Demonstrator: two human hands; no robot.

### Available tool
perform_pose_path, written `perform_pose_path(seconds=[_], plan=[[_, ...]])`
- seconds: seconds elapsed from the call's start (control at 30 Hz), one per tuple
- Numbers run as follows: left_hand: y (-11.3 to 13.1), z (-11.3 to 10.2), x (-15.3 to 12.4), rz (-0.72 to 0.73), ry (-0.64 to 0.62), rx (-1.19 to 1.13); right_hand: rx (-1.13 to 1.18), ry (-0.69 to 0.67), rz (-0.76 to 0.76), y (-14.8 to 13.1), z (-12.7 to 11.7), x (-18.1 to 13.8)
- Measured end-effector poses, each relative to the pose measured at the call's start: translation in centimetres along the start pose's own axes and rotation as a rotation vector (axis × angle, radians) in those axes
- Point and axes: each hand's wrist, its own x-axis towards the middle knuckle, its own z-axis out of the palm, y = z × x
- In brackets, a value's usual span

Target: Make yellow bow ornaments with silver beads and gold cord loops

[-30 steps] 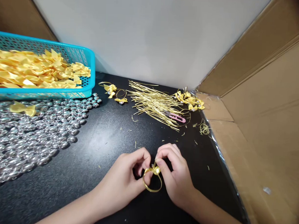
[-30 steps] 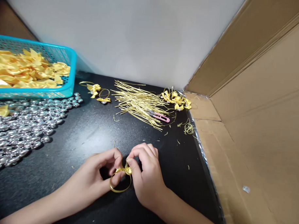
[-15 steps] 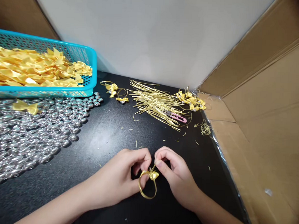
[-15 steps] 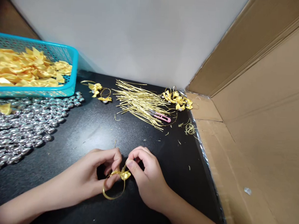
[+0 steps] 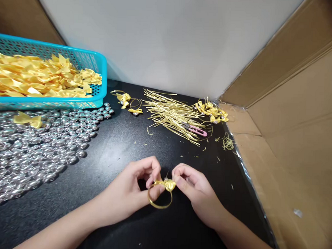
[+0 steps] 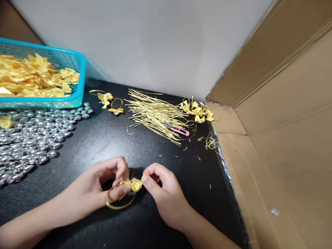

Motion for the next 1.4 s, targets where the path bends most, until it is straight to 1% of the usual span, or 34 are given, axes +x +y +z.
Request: perform_pose_path(seconds=[0.1,0.23,0.5,0.7,0.77,0.83,0.97,1.03,1.1,1.17,1.23,1.4], plan=[[-0.2,0.2,0.1,-0.015,0.040,-0.052,-0.009,0.023,-0.036,0.0,0.0,0.0],[-0.3,0.4,0.1,-0.027,0.071,-0.029,-0.045,0.046,-0.092,0.1,-0.1,-0.1],[-0.4,1.1,0.1,-0.061,0.168,0.060,-0.305,0.093,-0.267,0.2,-0.1,-0.5],[-0.5,1.2,-0.1,-0.103,0.180,0.099,-0.421,0.052,-0.282,0.0,0.0,-0.7],[-0.5,1.2,-0.1,-0.113,0.185,0.066,-0.420,0.055,-0.297,0.0,0.0,-0.8],[-0.5,1.3,-0.1,-0.127,0.204,0.031,-0.401,0.088,-0.320,0.0,-0.2,-0.8],[-0.3,1.3,0.0,-0.143,0.258,0.016,-0.272,0.221,-0.370,0.3,-0.8,-0.6],[-0.2,1.3,0.1,-0.141,0.266,0.015,-0.199,0.287,-0.375,0.5,-1.1,-0.3],[-0.1,1.3,0.1,-0.133,0.267,0.009,-0.156,0.325,-0.366,0.6,-1.2,-0.1],[-0.1,1.4,0.0,-0.130,0.267,-0.001,-0.151,0.320,-0.365,0.7,-1.1,0.0],[-0.1,1.5,-0.1,-0.132,0.263,-0.024,-0.186,0.281,-0.372,0.7,-0.9,0.0],[-0.3,1.7,-0.2,-0.140,0.266,-0.113,-0.360,0.207,-0.424,0.4,-0.3,-0.4]])
